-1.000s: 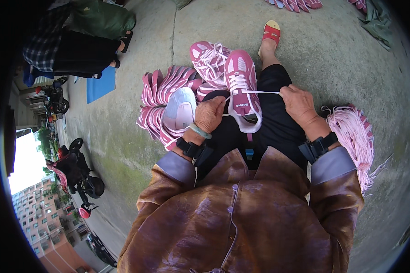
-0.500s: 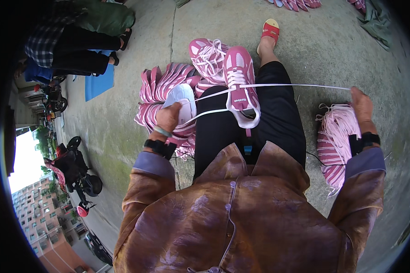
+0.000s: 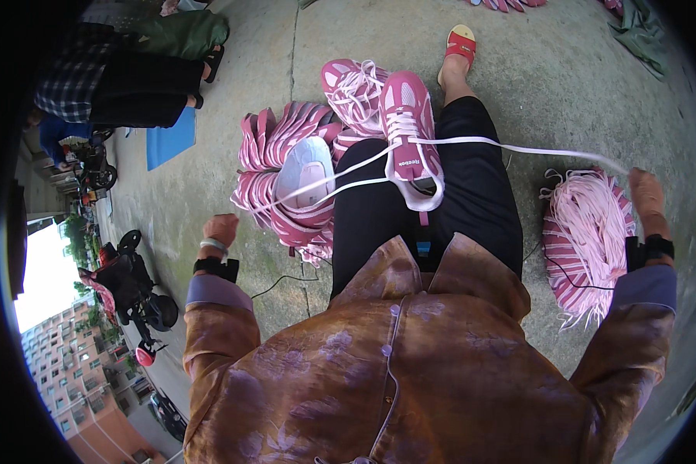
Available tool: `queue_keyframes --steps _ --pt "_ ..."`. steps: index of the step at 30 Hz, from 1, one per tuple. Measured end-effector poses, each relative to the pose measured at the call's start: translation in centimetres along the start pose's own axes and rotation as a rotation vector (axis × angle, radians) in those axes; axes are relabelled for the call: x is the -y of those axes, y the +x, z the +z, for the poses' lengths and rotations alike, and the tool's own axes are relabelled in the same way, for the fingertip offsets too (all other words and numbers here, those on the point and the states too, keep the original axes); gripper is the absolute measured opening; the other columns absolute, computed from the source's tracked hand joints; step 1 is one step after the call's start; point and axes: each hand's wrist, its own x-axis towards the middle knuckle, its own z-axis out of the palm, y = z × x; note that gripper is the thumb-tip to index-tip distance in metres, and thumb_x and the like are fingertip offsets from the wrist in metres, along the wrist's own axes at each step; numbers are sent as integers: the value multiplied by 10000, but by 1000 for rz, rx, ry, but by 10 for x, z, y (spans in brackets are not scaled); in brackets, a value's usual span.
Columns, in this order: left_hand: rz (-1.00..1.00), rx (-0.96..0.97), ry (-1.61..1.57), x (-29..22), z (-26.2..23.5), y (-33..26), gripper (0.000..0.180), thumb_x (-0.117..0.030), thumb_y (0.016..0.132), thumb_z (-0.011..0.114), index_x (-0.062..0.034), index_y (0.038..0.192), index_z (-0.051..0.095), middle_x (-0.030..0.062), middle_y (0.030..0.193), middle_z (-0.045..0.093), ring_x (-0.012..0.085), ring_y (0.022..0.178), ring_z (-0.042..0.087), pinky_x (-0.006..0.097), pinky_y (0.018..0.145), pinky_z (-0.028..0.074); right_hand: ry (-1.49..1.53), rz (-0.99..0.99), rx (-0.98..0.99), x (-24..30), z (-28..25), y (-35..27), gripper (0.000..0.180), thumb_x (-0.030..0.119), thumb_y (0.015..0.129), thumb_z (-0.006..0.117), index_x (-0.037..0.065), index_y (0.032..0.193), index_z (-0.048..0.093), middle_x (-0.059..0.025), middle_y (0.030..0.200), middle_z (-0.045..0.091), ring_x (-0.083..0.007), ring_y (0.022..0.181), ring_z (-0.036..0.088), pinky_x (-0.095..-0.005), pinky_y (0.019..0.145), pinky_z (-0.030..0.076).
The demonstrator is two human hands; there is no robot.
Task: The recorder is lacing several pairs of pink athletic shoes while sitting on the floor in a manufacturing setting.
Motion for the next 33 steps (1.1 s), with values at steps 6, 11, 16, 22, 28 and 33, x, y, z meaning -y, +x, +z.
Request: queue_keyframes --steps 6,11,16,22,28,33 --pt "376 -411 -724 -153 -58 35 83 -138 761 553 -65 737 583 134 713 578 311 649 568 402 567 446 666 -511 -230 203 -35 -28 127 156 728 567 81 830 585 -113 800 549 -310 790 530 -381 690 433" --pt "629 -644 -1153 -264 -122 63 101 -38 749 573 -32 841 614 119 724 595 264 647 587 310 587 459 808 -776 -433 318 -65 -42 264 128 690 612 43 935 566 -104 925 542 -286 890 505 -357 775 405" --pt "665 -523 -1097 -296 -133 89 114 -39 720 571 -55 824 617 112 737 596 279 690 583 330 623 465 686 -721 -460 349 -62 -50 335 167 663 617 41 966 548 -98 981 506 -274 973 466 -373 833 367" --pt "659 -458 -1099 -297 -131 95 139 -50 686 584 -64 821 619 106 763 594 288 729 580 337 658 467 761 -613 -616 348 -56 -47 267 108 677 600 24 927 555 -106 987 506 -294 978 471 -386 835 378" --pt "655 -446 -1168 -300 -126 93 156 -45 677 593 -53 831 618 106 778 592 280 741 583 323 656 469 780 -606 -655 350 -55 -46 225 124 686 577 23 887 573 -92 943 515 -274 958 482 -379 823 380" --pt "681 -379 -1157 -303 -128 98 117 -6 698 598 -16 813 587 105 720 558 238 680 577 288 616 453 802 -595 -664 348 -53 -44 197 116 692 574 28 868 577 -85 931 522 -271 939 493 -374 809 387"
